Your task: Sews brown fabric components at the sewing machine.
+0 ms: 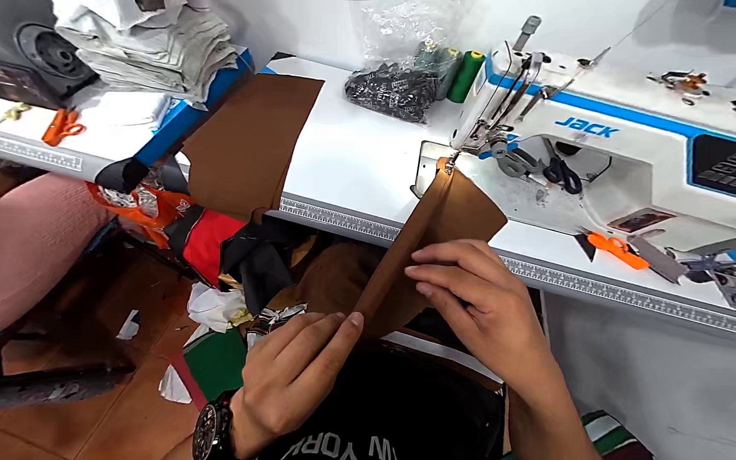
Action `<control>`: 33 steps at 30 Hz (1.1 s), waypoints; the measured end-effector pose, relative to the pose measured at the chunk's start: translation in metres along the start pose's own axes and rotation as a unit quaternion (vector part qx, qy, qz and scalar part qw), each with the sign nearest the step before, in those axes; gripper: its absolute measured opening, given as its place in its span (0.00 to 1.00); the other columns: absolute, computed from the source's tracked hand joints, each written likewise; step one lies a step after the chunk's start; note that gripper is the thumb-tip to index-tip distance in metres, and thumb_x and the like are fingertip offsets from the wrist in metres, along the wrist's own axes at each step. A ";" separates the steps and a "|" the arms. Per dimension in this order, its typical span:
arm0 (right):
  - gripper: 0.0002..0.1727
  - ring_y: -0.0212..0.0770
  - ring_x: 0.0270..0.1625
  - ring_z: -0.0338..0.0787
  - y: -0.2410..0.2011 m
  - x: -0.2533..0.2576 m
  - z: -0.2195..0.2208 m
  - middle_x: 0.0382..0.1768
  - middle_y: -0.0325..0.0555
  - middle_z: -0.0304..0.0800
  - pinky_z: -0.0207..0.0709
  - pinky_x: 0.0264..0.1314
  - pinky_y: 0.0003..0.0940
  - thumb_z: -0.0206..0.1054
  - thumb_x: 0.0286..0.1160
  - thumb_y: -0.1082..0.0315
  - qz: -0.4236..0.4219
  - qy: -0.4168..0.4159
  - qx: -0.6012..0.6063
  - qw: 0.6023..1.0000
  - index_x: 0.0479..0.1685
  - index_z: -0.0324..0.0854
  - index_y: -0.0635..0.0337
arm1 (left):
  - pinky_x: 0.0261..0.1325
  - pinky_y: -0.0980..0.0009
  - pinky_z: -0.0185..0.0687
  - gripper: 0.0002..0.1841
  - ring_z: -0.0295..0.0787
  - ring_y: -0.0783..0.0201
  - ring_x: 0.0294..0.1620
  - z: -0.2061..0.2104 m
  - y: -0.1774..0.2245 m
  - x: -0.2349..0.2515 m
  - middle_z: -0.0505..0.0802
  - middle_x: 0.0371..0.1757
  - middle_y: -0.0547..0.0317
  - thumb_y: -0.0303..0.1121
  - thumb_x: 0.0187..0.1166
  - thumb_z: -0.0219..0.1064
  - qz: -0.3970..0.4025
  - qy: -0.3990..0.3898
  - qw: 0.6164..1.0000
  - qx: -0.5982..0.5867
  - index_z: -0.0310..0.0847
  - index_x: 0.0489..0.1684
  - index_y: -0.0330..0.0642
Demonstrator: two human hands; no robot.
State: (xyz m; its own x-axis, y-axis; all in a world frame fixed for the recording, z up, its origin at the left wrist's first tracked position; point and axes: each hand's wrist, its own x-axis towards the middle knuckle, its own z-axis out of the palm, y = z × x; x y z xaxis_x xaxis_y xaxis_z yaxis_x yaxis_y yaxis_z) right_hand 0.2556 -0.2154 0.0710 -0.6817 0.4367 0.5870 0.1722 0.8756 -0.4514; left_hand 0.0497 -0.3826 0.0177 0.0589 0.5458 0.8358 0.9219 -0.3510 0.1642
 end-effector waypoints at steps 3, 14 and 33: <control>0.10 0.39 0.67 0.84 -0.003 0.025 0.006 0.59 0.33 0.92 0.78 0.67 0.42 0.68 0.82 0.61 -0.100 -0.053 0.012 0.993 0.52 0.95 0.45 | 0.52 0.69 0.90 0.12 0.93 0.59 0.49 -0.002 0.001 0.002 0.94 0.48 0.51 0.25 0.81 0.67 0.001 -0.006 1.000 -0.007 0.86 0.60 0.42; 0.10 0.39 0.45 0.90 -0.026 0.034 0.010 0.46 0.39 0.96 0.77 0.42 0.32 0.64 0.82 0.70 -0.238 -0.075 -0.104 0.963 0.46 0.94 0.52 | 0.56 0.68 0.90 0.11 0.93 0.61 0.53 -0.007 0.005 0.009 0.93 0.51 0.53 0.27 0.83 0.63 -0.005 0.013 0.997 -0.080 0.81 0.59 0.42; 0.07 0.38 0.48 0.90 -0.044 -0.023 -0.027 0.47 0.39 0.95 0.79 0.47 0.30 0.66 0.82 0.68 -0.166 0.068 -0.164 0.970 0.50 0.88 0.52 | 0.69 0.66 0.83 0.07 0.87 0.62 0.65 0.034 0.000 0.057 0.95 0.57 0.62 0.24 0.77 0.72 -0.005 0.000 0.934 -0.358 0.94 0.46 0.43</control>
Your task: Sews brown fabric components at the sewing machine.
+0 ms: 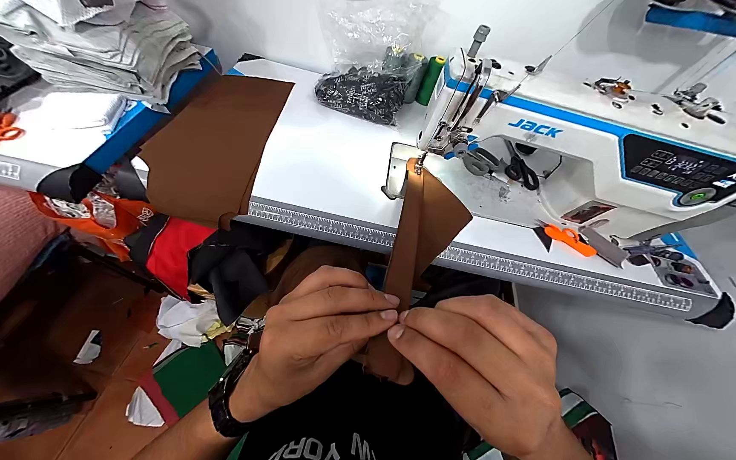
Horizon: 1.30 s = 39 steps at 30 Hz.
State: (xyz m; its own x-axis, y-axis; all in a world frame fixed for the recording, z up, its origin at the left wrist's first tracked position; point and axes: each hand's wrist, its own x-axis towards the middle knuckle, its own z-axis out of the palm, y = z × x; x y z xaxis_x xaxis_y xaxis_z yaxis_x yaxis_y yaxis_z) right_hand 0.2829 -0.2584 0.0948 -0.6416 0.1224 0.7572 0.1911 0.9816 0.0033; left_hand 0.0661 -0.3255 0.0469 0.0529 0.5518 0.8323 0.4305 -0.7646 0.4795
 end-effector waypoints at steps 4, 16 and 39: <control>0.06 0.37 0.47 0.90 -0.002 -0.002 -0.004 0.45 0.38 0.95 0.79 0.47 0.30 0.68 0.81 0.67 0.010 0.015 -0.003 1.000 0.49 0.89 0.50 | 0.74 0.60 0.83 0.07 0.86 0.57 0.70 0.001 0.004 0.002 0.95 0.57 0.60 0.24 0.77 0.73 0.019 -0.008 0.999 0.027 0.94 0.46 0.43; 0.05 0.32 0.58 0.77 -0.013 -0.002 0.009 0.48 0.32 0.80 0.69 0.64 0.28 0.74 0.76 0.64 0.100 0.090 0.055 0.989 0.45 0.88 0.43 | 0.81 0.51 0.78 0.07 0.88 0.56 0.71 0.017 -0.004 0.010 0.96 0.57 0.60 0.25 0.80 0.69 0.031 0.000 1.000 -0.002 0.92 0.49 0.43; 0.14 0.53 0.74 0.84 0.234 -0.044 0.138 0.67 0.52 0.88 0.75 0.80 0.48 0.62 0.86 0.67 0.285 -0.140 -0.010 0.948 0.58 0.90 0.62 | 0.84 0.59 0.75 0.11 0.90 0.54 0.69 0.012 -0.026 -0.071 0.96 0.57 0.44 0.19 0.82 0.62 -0.100 -0.189 0.964 -0.160 0.91 0.53 0.31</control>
State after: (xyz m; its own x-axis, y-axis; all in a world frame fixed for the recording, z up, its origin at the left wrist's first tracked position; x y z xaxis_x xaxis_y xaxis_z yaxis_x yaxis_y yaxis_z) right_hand 0.2530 -0.0136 -0.0276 -0.6017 0.6688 0.4365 0.5780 0.7419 -0.3399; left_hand 0.0616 -0.3405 -0.0277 0.3484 0.7343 0.5826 0.1688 -0.6605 0.7316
